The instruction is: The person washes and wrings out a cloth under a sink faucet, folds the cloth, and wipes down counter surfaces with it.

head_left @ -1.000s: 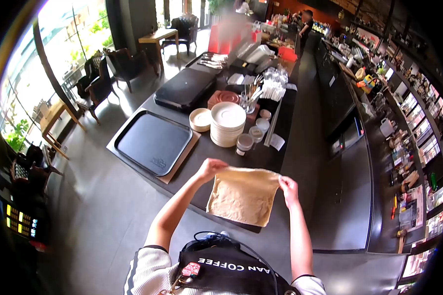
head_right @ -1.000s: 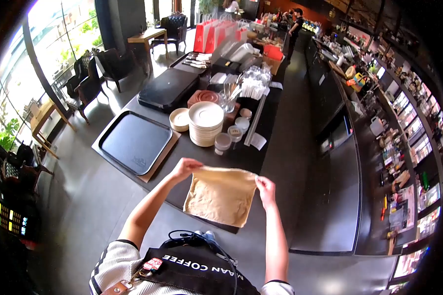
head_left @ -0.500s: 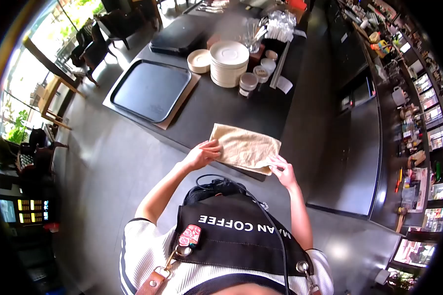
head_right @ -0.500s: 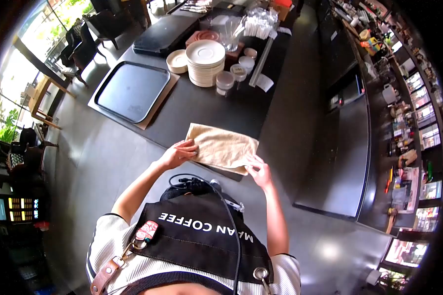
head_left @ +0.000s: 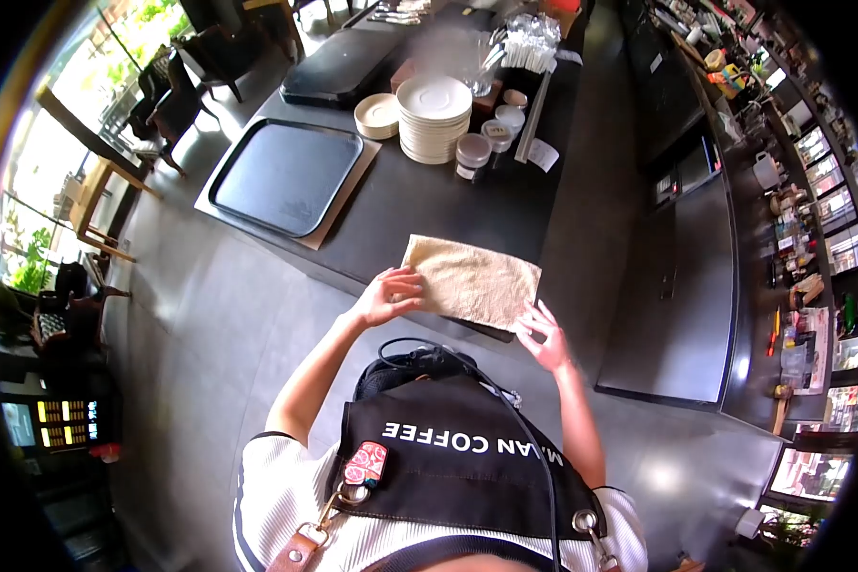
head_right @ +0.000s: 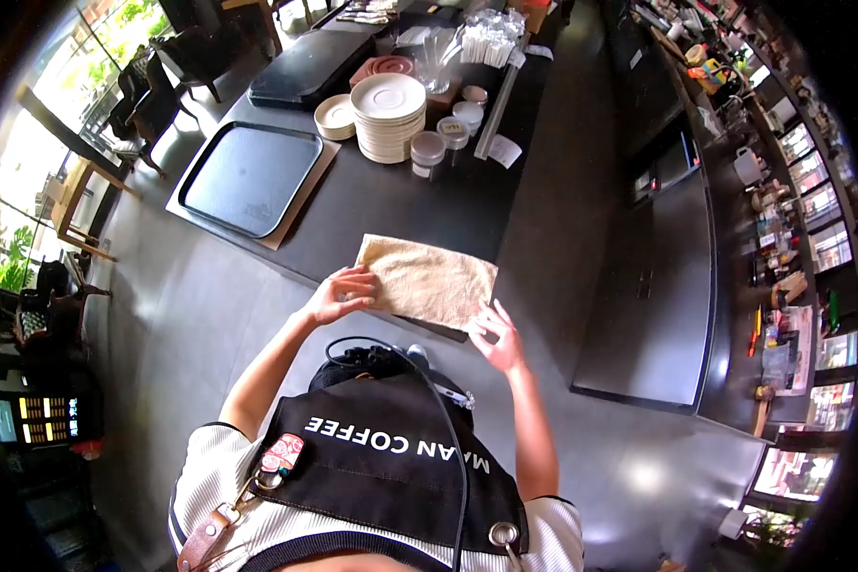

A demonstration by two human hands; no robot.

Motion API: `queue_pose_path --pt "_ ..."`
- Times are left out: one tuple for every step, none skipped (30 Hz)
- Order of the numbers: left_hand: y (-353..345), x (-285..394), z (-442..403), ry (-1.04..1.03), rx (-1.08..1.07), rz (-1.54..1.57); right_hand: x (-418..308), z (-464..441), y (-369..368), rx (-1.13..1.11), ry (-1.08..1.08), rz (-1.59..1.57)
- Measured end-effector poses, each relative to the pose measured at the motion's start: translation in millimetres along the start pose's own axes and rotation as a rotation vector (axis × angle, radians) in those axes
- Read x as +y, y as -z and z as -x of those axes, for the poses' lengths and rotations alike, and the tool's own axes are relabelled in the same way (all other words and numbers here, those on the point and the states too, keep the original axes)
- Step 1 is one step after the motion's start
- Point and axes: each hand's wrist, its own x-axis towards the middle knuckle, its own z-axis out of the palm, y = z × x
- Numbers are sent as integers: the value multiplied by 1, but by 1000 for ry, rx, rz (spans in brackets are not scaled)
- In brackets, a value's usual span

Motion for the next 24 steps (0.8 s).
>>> queue_pose_path --pt "-3 -5 -7 75 77 50 2 -1 -3 48 -30 3" --pt "-5 -11 -20 140 160 100 4 -7 -6 103 -51 8" --pt "-4 -9 -36 -3 319 -86 9 -14 -11 180 -68 -2" --pt "-6 -13 -53 3 369 -128 10 -22 -13 232 -46 42" --pt "-10 -15 -67 44 381 -174 13 -32 -17 280 -69 55" --pt "-15 -19 -78 88 390 -216 16 -40 -21 326 -98 65" --pt "-16 -25 -90 182 280 -213 22 -51 -23 341 -64 144" --pt "-18 -32 -100 211 178 -343 28 -59 -24 321 -63 240" --pt "-16 -25 -105 271 172 -360 27 -65 -25 321 -39 291" --pt "-13 -17 -109 332 167 -375 24 -71 -25 320 -15 343" --pt "-11 -15 -109 344 150 -396 21 -75 -24 282 -7 333" --pt "-8 -17 -110 369 108 -306 19 -74 -26 275 4 343" --pt "-5 -21 -108 394 62 -215 16 -72 -28 238 33 368" --pt "-3 -25 -107 419 13 -123 13 -71 -29 201 59 394" --pt "0 -27 -106 445 -39 -29 7 -69 -31 198 90 390" --pt "3 -30 -107 433 -42 -28 2 -64 -32 168 109 346" --pt "4 -33 -106 424 -49 -25 -2 -61 -33 161 144 346" --pt "5 -36 -103 419 -62 -20 -7 -56 -35 149 172 344" --pt "10 -35 -105 395 -55 72 -11 -51 -36 141 145 328" --pt "13 -34 -108 502 -116 306 -15 -48 -37 168 137 297" --pt "20 -12 -113 494 -93 429 -17 -46 -36 203 142 219" --pt "27 13 -119 512 -102 661 -19 -46 -35 240 142 141" --pt "29 41 -128 517 -89 779 -28 -45 -32 282 79 4" --pt "17 49 -139 529 -106 888 -19 -43 -35 244 -122 -306"
